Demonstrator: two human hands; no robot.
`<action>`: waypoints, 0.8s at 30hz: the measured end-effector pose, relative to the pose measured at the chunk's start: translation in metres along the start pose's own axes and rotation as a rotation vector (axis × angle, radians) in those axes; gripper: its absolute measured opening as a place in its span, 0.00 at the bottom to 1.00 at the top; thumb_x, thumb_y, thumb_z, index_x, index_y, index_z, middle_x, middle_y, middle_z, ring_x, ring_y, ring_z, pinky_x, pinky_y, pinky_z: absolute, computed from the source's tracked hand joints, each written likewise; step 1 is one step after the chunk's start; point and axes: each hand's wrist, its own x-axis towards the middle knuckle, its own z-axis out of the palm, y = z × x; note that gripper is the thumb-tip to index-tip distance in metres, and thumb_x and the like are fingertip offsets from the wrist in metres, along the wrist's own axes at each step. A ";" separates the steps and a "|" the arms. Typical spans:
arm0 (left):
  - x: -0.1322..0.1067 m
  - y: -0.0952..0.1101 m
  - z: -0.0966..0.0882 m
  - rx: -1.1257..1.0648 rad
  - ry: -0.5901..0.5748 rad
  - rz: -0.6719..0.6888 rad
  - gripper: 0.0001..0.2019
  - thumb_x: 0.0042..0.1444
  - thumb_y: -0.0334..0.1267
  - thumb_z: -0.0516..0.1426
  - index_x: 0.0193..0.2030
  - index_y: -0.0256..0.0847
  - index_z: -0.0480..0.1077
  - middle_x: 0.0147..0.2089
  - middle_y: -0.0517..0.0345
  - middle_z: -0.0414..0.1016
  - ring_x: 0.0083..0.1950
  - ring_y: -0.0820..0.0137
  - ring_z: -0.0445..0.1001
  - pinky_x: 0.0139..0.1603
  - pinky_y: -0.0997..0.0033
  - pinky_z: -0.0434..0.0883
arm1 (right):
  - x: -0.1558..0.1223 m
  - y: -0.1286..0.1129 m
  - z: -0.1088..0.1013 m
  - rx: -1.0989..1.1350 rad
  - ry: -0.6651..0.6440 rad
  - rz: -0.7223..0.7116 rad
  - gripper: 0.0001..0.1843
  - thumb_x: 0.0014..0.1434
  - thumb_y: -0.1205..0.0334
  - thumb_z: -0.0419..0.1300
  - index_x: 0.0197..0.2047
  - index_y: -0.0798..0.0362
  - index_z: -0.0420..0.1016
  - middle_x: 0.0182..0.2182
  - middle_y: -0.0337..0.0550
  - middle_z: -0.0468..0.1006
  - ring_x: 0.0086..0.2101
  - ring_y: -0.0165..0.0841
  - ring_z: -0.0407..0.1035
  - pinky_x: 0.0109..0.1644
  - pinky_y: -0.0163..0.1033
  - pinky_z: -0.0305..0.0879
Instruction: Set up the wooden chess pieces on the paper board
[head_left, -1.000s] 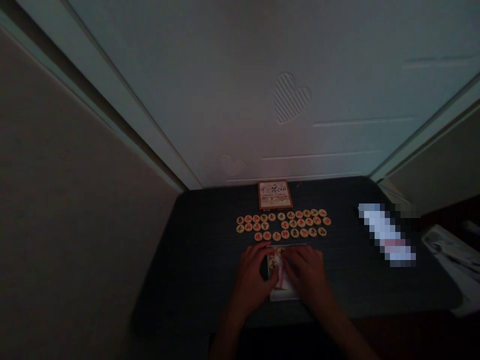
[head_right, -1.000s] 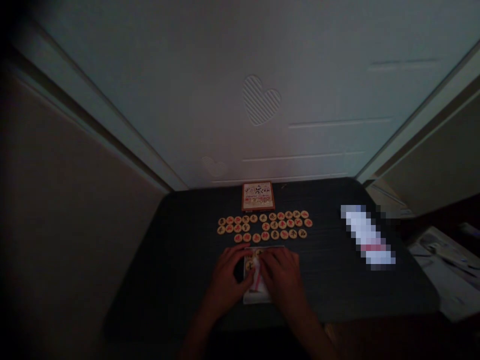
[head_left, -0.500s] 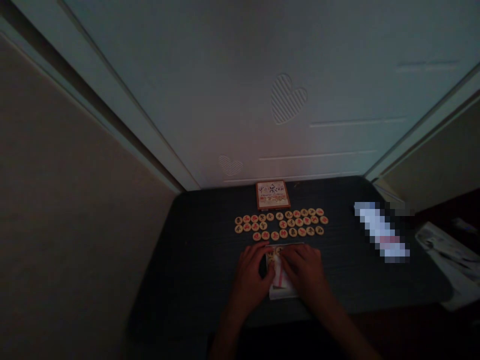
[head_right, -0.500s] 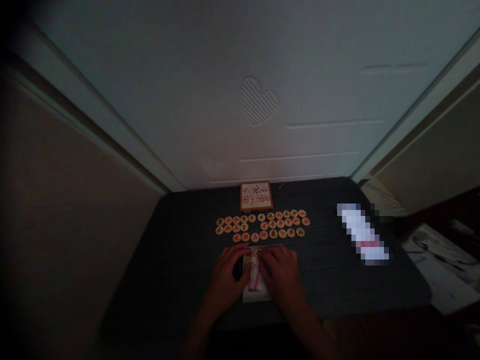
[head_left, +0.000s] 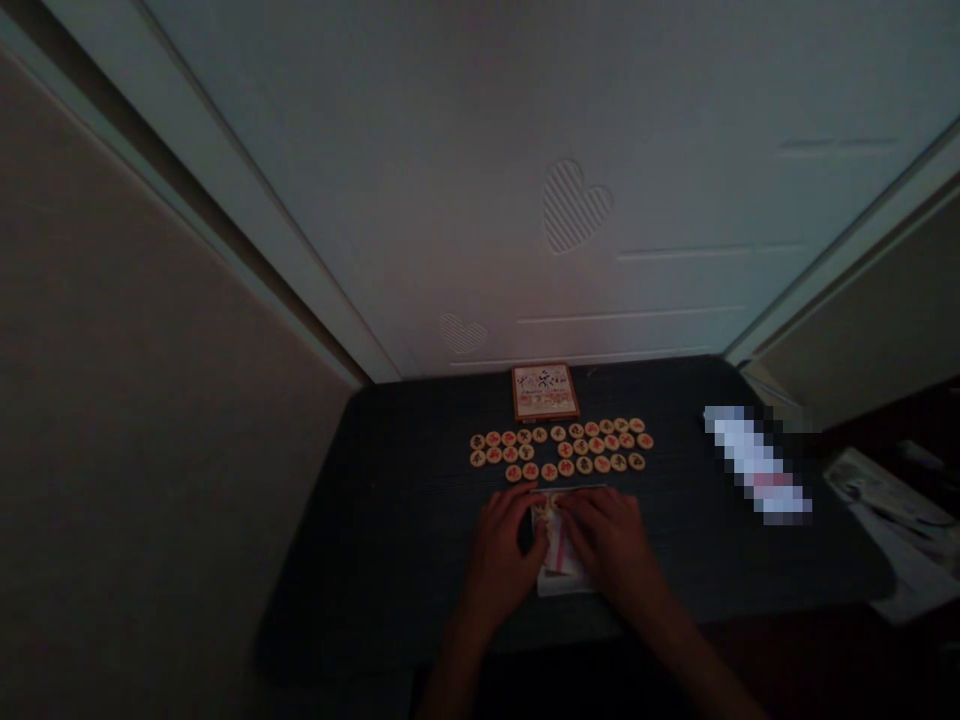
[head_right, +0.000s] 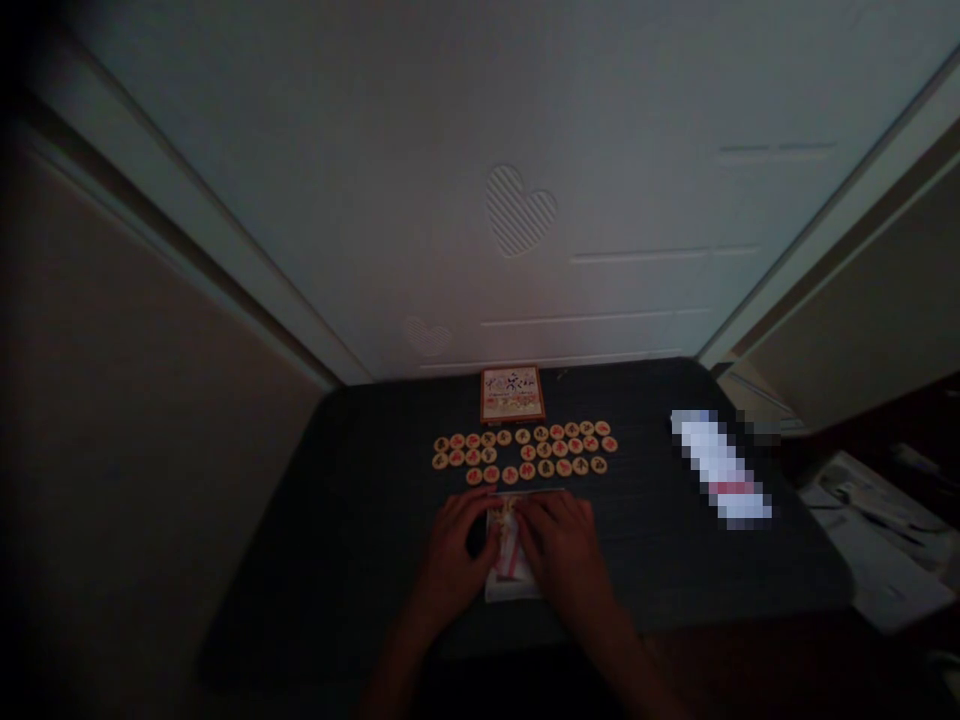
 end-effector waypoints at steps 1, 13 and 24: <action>0.000 0.000 0.000 0.000 0.002 0.000 0.15 0.62 0.31 0.57 0.53 0.48 0.72 0.60 0.55 0.75 0.60 0.59 0.72 0.63 0.49 0.69 | 0.000 0.000 -0.001 0.002 0.003 -0.002 0.11 0.68 0.63 0.59 0.52 0.46 0.78 0.45 0.44 0.81 0.45 0.40 0.73 0.49 0.46 0.62; -0.002 -0.001 0.002 0.001 0.008 -0.007 0.15 0.61 0.32 0.58 0.54 0.48 0.72 0.61 0.54 0.73 0.62 0.58 0.71 0.66 0.45 0.65 | -0.001 0.013 -0.012 -0.011 -0.006 0.038 0.07 0.67 0.63 0.60 0.46 0.47 0.80 0.41 0.43 0.81 0.43 0.39 0.71 0.47 0.45 0.60; -0.001 -0.001 0.002 -0.004 0.027 0.004 0.14 0.63 0.31 0.56 0.54 0.47 0.72 0.60 0.53 0.74 0.61 0.59 0.72 0.65 0.46 0.66 | 0.004 0.015 -0.004 0.054 0.028 0.033 0.08 0.68 0.62 0.59 0.46 0.48 0.80 0.40 0.44 0.80 0.42 0.39 0.70 0.49 0.46 0.64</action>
